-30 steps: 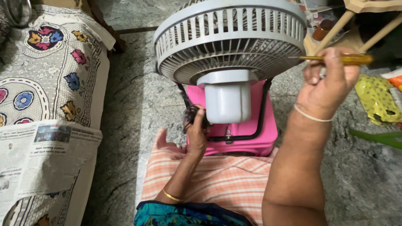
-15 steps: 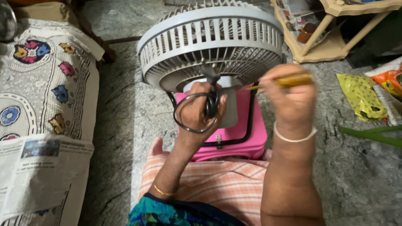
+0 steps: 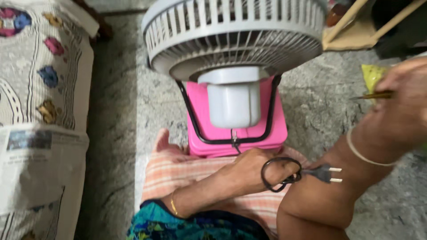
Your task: The person sits on the floor and uses a screwdriver to remove screws from the rear housing of a small electric fan. They detach the rear grille, manipulate the power cord, and then reattach the rear grille to the fan body.
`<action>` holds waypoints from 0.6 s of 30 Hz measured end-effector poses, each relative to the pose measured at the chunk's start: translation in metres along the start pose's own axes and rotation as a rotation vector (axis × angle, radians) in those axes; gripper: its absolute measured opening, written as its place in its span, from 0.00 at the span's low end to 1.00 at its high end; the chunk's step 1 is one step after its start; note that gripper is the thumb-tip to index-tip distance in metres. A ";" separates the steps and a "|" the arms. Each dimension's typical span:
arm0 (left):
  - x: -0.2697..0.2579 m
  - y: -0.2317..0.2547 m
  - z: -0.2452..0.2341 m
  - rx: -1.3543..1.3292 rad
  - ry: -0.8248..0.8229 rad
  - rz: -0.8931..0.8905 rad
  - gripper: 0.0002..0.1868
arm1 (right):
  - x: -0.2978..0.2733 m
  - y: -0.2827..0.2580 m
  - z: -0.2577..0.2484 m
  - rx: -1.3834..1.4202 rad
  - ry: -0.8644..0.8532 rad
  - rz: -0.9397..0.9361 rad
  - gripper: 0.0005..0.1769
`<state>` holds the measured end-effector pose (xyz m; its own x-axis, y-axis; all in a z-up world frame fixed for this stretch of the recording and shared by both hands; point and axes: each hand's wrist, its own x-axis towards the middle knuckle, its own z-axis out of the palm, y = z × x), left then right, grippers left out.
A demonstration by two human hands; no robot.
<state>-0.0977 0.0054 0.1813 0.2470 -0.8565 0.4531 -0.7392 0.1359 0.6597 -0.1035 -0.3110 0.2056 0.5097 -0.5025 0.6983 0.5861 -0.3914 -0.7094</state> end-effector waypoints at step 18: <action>-0.012 -0.124 0.026 -0.025 -0.034 -0.404 0.23 | -0.038 -0.062 0.143 0.615 -0.358 0.170 0.19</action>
<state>-0.0249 -0.0141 0.0784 0.4933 -0.8595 0.1342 -0.5710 -0.2036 0.7953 -0.0688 -0.1575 0.2363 0.7379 -0.1933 0.6467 0.6749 0.2263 -0.7024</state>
